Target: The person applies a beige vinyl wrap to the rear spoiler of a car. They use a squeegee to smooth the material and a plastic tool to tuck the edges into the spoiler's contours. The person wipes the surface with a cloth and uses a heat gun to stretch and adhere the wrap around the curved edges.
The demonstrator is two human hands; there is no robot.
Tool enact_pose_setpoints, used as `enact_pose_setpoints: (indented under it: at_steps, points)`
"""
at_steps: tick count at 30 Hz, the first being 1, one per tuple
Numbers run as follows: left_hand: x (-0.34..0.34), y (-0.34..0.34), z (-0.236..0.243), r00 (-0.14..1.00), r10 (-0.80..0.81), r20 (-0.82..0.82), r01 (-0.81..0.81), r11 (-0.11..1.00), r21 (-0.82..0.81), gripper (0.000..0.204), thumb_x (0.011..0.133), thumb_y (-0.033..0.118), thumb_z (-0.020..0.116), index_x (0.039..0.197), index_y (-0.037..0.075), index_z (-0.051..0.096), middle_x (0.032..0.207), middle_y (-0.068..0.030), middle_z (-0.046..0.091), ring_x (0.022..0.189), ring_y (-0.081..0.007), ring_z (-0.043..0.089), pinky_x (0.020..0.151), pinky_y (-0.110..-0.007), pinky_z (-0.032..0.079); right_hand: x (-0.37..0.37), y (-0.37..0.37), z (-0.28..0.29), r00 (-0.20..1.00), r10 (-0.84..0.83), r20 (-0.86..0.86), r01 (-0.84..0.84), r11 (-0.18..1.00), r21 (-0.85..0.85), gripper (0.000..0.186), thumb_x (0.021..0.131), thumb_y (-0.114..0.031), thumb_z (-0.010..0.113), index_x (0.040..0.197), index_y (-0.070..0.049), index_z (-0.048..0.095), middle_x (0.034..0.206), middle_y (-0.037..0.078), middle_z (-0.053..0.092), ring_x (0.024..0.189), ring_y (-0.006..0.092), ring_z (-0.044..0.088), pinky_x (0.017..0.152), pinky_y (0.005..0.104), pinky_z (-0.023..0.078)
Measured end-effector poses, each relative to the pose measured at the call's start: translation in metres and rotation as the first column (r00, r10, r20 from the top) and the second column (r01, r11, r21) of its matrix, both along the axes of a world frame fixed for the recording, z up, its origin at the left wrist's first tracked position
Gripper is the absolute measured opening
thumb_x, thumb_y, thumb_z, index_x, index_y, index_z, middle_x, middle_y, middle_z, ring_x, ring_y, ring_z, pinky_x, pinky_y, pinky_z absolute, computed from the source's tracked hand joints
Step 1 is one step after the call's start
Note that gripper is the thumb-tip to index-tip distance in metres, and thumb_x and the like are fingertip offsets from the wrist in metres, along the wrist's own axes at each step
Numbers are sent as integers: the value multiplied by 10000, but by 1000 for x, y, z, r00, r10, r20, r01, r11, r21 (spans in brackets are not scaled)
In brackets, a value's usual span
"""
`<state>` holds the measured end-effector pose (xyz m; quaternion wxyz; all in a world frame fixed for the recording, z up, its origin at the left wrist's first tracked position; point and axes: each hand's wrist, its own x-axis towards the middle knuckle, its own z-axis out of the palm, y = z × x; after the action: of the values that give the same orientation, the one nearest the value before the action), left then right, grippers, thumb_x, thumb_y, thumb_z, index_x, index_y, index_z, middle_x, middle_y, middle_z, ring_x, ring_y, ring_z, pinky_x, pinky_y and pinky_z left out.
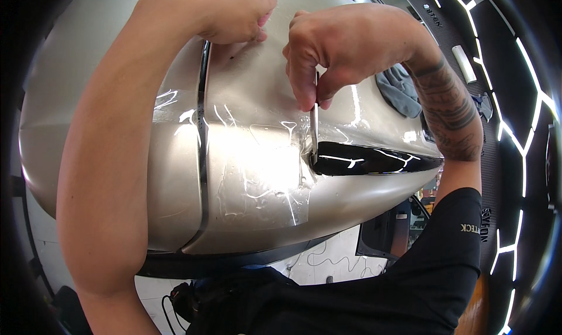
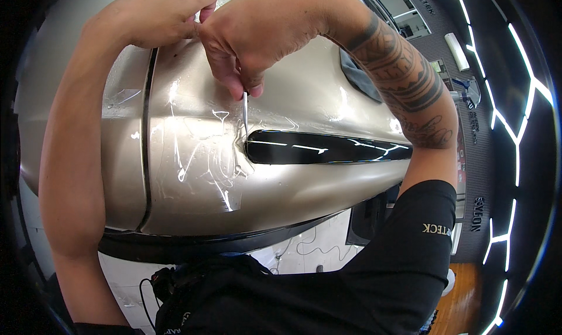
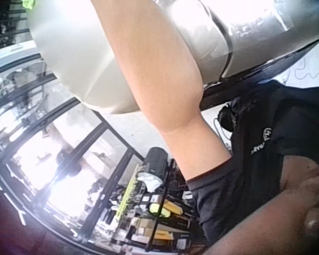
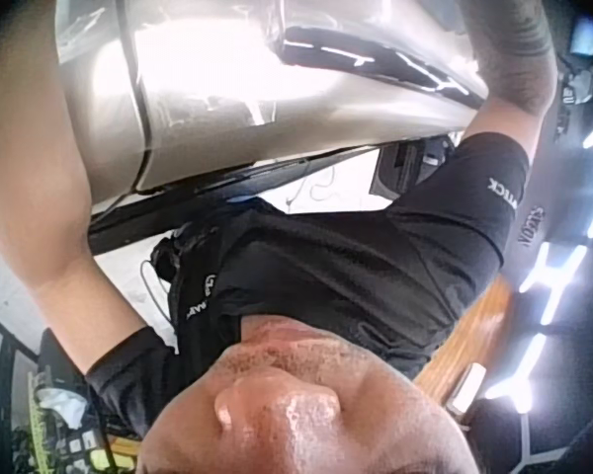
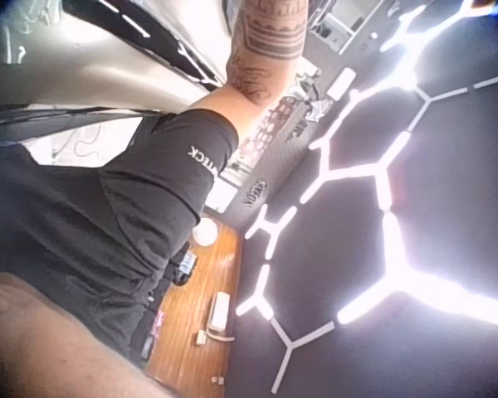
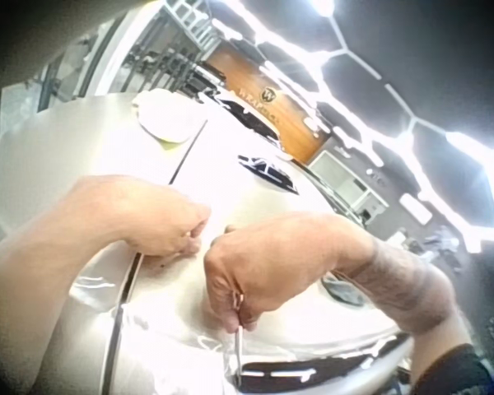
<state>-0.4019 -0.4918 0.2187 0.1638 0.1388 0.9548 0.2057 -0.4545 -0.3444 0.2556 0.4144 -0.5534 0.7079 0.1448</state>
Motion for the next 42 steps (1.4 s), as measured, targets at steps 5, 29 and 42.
enact_pose_setpoints:
  at_steps: [5, 29, 42]
  points:
    - [0, 6, -1, 998, 62, 2, -62, 998, -29, 290, 967, 282, 507, 1131, 50, 567, 964, -118, 678, 939, -269, 634, 827, -380, 474, 0, -1, 0, 1000, -3, -4, 3, 1000, 14, 172, 670, -19, 754, 840, -1, 742, 784, 96, 703, 750, 206, 673, 677, 310, 500]
    - [-24, -4, -34, 980, -88, -180, 109, 988, 106, 493, 812, 82, 583, 1302, 90, 533, 1035, -178, 672, 918, -254, 652, 821, -354, 494, 27, -14, 8, 972, 62, -228, -47, 997, 69, 151, 702, -14, 682, 823, -60, 761, 741, 35, 719, 757, 136, 642, 1020, 333, 273]
    - [-29, 4, -43, 971, 79, -224, -63, 995, 79, 295, 816, 43, 566, 1110, 35, 535, 1009, -172, 613, 876, -344, 624, 748, -429, 484, 19, -6, 12, 950, -3, -311, 22, 998, 57, 155, 686, -101, 763, 840, -86, 769, 721, 36, 701, 858, 173, 548, 873, 286, 355]
